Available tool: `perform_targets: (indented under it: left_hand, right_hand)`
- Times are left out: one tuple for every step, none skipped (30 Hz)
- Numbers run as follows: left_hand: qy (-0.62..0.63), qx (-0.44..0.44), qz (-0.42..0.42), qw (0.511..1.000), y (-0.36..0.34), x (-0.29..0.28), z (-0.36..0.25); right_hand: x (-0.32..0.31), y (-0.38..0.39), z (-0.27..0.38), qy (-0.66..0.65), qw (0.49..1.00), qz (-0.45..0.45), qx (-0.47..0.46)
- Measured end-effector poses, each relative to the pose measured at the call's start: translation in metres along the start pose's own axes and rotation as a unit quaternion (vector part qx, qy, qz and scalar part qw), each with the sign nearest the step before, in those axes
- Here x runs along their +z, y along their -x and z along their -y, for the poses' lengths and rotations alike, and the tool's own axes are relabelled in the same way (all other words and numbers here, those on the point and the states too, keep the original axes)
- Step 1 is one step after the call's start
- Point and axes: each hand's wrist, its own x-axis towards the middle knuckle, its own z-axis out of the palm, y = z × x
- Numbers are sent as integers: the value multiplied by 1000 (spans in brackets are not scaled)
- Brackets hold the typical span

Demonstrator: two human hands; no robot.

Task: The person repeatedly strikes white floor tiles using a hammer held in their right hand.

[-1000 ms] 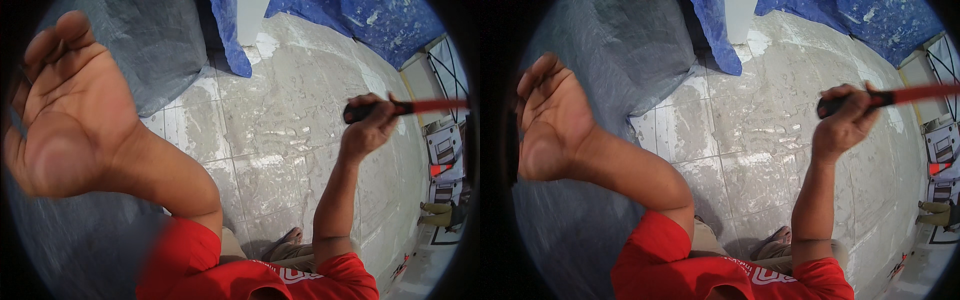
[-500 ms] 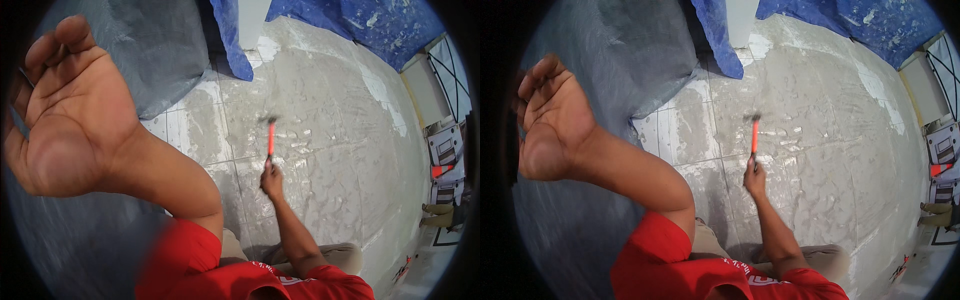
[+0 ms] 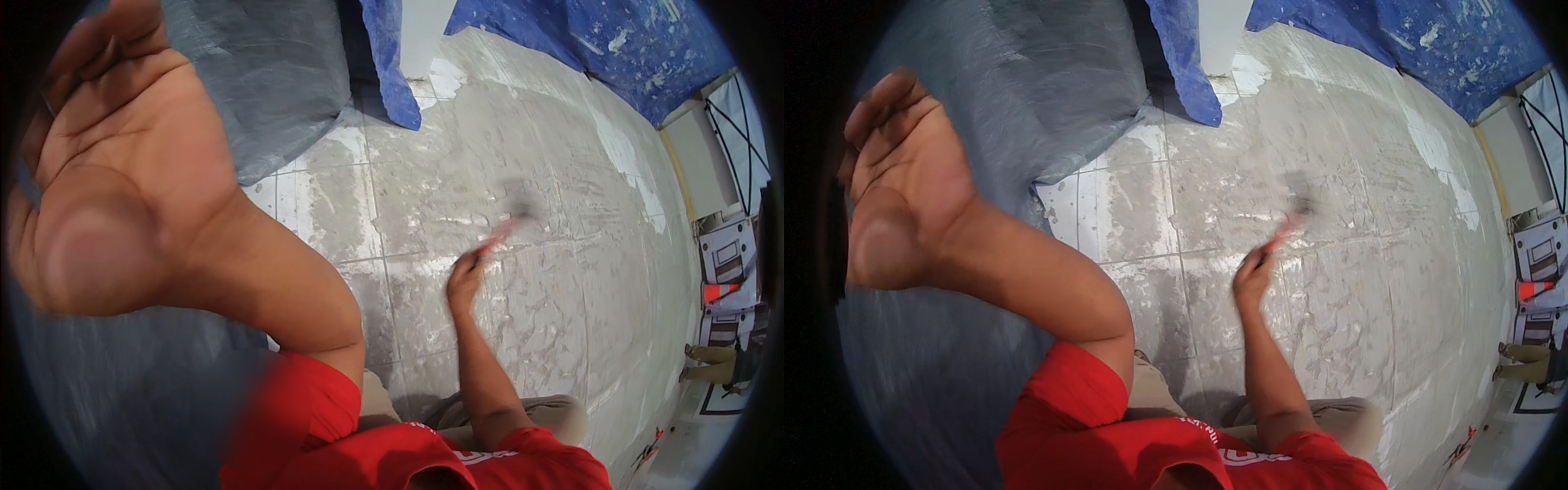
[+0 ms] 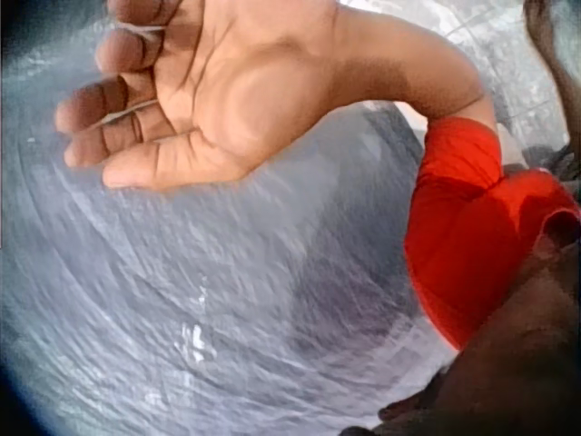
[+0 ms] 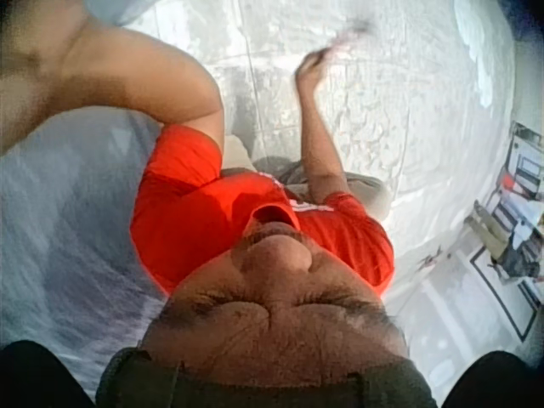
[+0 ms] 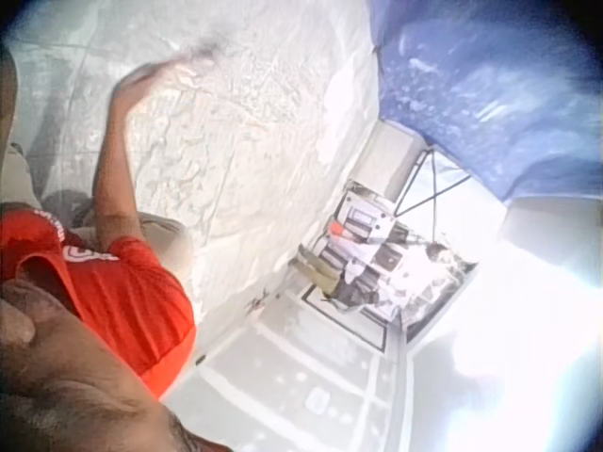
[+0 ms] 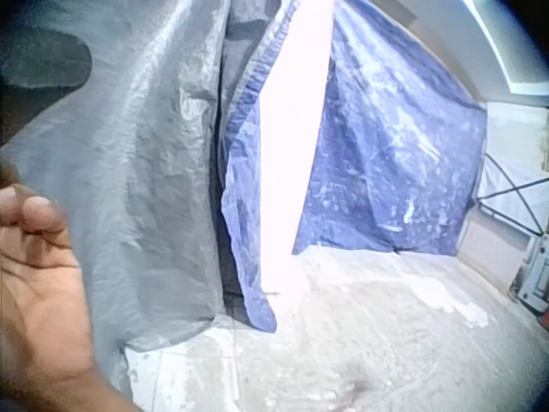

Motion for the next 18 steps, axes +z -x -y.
perform_targets:
  left_hand:
    - [-1, -12, -17, 1000, 0, 3, -1]
    - [4, -24, -39, 999, 0, 4, 1]
    - [-26, -29, -58, 998, -6, 4, -11]
    - [-56, -16, -49, 997, -13, 6, -20]
    - [-74, -9, -47, 996, -15, 5, -21]
    - [-94, -3, -20, 995, -10, 1, -15]
    - [-97, 4, -2, 995, -13, -1, -11]
    - [-98, 12, 19, 995, -16, 3, -11]
    - [-87, 6, 9, 996, -17, 4, -8]
    - [-76, -1, -5, 997, -12, 7, -6]
    - [-69, -10, -17, 997, -8, 10, -3]
    - [-68, -21, -26, 997, -7, 11, -2]
    - [-68, -23, -32, 997, -8, 11, -2]
    - [-69, -25, -39, 997, -8, 9, -3]
    - [-71, -16, -45, 996, -8, 5, -7]
    - [-69, -14, -38, 997, -10, 4, -8]
    - [-68, -12, -30, 997, -11, 2, -10]
    - [-66, -18, -10, 998, -14, 0, -11]
  right_hand:
    - [11, 52, -38, -61, 950, 252, 177]
    - [16, 100, -78, -18, 812, 486, 323]
    - [21, 110, -45, -131, 781, 447, 415]
    - [13, 103, -6, -234, 734, 397, 498]
    - [8, 82, 14, -274, 712, 354, 542]
    - [3, 69, 7, -263, 752, 338, 501]
    - [-3, 38, 27, -288, 755, 294, 510]
    - [-8, 5, 36, -290, 792, 269, 464]
    - [-21, -34, 52, -297, 841, 222, 393]
    - [-33, -70, 53, -318, 866, 181, 341]
    - [-47, -106, 60, -307, 908, 103, 267]
    - [-65, -140, 76, -318, 930, 45, 181]
    - [-81, -169, 91, -329, 935, 0, 132]
    - [-99, -190, 116, -395, 910, -10, 125]
    - [-114, -204, 139, -441, 893, -35, 76]
    - [-117, -216, 148, -453, 887, -87, 25]
    - [-110, -221, 146, -453, 880, -142, -15]
    - [-103, -223, 141, -449, 870, -197, -55]
